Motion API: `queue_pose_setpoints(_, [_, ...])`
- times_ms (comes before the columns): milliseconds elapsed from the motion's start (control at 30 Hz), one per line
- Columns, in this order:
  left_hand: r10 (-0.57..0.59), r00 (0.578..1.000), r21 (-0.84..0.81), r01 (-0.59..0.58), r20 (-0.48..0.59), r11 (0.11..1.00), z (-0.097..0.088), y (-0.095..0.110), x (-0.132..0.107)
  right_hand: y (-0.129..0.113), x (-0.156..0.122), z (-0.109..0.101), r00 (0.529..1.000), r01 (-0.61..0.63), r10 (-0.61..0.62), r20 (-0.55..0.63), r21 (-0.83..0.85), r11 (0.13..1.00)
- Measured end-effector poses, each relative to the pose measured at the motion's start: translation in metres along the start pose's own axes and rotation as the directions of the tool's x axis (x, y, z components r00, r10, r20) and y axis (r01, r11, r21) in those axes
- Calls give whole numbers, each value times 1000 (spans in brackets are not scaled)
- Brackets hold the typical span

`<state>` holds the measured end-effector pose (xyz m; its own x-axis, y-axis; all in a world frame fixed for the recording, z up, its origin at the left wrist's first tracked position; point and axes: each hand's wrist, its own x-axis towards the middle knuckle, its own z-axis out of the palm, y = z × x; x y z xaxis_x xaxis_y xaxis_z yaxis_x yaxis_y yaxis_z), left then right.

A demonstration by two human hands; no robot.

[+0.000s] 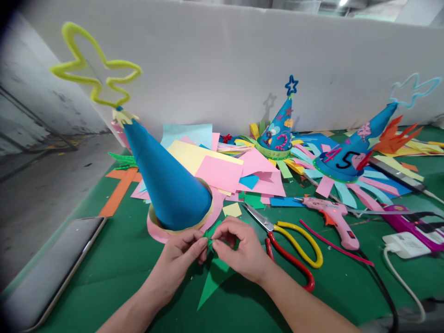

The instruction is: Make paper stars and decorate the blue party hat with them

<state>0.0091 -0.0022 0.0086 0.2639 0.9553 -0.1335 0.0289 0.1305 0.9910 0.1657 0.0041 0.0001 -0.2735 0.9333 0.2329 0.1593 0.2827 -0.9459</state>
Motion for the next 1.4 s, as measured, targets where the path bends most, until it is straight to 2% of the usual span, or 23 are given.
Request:
queue_pose_setpoints(133, [-16,1000,-19,16,-13,1000,1,-3,0,-2,-1,1,998,57,-60,-27,-85,995])
queue_pose_setpoints(233, [-24,998,-23,23,-56,999,3,-5,0,-2,-2,2,991,79,-96,-95,-163,984])
queue_pose_setpoints(367, [53,992,64,-46,-117,997,5,-5,-1,-2,-4,3,975,121,-170,-144,-295,948])
queue_pose_setpoints(467, [63,994,77,-56,-91,995,6,-3,-2,-2,-6,3,971,167,-217,-104,-360,918])
queue_pose_setpoints(667, [-61,998,-110,59,-11,992,4,-3,0,-4,-9,3,953,246,-300,-49,-452,857])
queue_pose_setpoints(800, [-94,995,-165,96,22,982,3,-2,0,-5,-8,3,957,230,-282,-63,-424,876])
queue_pose_setpoints(967, [-104,995,-153,102,-6,983,3,-4,0,-5,-6,5,976,129,-177,-129,-314,940])
queue_pose_setpoints(1033, [-128,992,-193,124,-8,973,3,-5,0,-5,-5,5,987,38,-70,-143,-215,976])
queue_pose_setpoints(1133, [-176,984,-313,173,20,934,1,-7,1,-4,-2,6,984,-136,139,-115,33,990])
queue_pose_setpoints(1200, [-197,979,-393,202,55,897,0,-7,1,-3,0,6,965,-235,253,-62,213,948])
queue_pose_setpoints(1300, [-196,975,-461,224,107,859,-1,-6,2,0,2,6,917,-374,396,41,434,820])
queue_pose_setpoints(1367, [-193,974,-453,224,114,863,-1,-6,2,1,2,6,884,-441,454,113,524,729])
queue_pose_setpoints(1400, [-187,978,-431,209,93,878,0,-7,2,2,2,6,877,-454,463,129,536,711])
